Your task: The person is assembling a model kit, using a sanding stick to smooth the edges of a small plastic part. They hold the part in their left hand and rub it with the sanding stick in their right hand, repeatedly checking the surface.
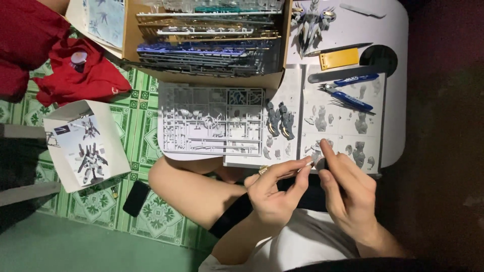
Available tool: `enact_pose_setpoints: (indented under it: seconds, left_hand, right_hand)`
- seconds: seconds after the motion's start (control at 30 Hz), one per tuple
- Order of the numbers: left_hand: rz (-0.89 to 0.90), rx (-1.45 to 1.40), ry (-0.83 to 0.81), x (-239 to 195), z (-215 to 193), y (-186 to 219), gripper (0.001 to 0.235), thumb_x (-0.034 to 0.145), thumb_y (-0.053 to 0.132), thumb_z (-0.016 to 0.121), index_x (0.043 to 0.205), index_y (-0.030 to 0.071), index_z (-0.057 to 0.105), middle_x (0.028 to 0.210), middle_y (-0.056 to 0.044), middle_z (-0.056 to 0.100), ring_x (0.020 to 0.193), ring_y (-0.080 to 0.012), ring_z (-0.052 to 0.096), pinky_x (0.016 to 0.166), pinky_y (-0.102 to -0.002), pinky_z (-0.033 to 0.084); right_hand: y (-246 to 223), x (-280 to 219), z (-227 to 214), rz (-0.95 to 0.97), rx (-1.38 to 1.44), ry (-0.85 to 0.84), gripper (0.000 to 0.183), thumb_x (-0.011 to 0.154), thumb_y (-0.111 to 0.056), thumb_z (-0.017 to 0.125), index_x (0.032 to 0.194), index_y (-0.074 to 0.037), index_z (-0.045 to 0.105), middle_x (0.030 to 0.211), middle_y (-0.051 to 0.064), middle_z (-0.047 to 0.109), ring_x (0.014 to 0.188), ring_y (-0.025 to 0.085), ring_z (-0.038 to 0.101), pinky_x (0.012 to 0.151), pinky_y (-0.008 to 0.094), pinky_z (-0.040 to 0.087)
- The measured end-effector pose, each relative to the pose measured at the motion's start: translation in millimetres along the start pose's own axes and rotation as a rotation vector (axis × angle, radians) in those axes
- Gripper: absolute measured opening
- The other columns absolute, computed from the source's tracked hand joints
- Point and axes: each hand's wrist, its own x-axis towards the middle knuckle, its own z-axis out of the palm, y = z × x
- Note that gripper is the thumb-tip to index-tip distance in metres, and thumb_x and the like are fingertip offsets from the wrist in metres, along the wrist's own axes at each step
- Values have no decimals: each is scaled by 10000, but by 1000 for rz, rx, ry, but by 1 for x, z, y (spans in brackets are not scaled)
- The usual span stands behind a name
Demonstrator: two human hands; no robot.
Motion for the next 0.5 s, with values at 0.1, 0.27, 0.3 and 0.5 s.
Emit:
enact_pose_setpoints:
  seconds: [0.1, 0.27, 0.3, 0.5]
  left_hand:
    - [127, 216, -4, -5, -1, -6, 81, 829, 113, 735, 887, 58, 717, 765, -3, 730, 565, -64, 658, 583, -188, 555]
    - [53, 68, 61, -4, 12, -19, 68, 771, 79, 751, 829, 47, 737, 748, -42, 759, 621, -83, 719, 624, -201, 617]
    - [-78, 11, 66, -2, 15, -24, 65, 742, 89, 761, 794, 51, 756, 709, -46, 772, 594, -79, 738, 594, -195, 646]
    - [-494, 6, 13, 2, 12, -38, 106, 748, 213, 796, 791, 117, 796, 713, 15, 815, 655, -49, 794, 650, -162, 674]
  right_hand:
    - [0, 0, 1, 10, -2, 9, 398, 970, -73, 475, 1352, 39, 477, 714, 64, 434, 601, 153, 394, 587, 270, 349]
    - [9, 14, 5, 42, 33, 54, 434, 917, -112, 500, 1345, -39, 521, 646, 28, 500, 532, 123, 454, 556, 251, 412]
    - [13, 18, 7, 115, 59, 44, 448, 901, -115, 506, 1346, -72, 536, 603, 22, 511, 502, 110, 454, 524, 245, 418]
    - [44, 9, 16, 523, 65, 96, 456, 853, -244, 573, 1301, -275, 649, 539, 19, 522, 422, 102, 438, 458, 237, 444]
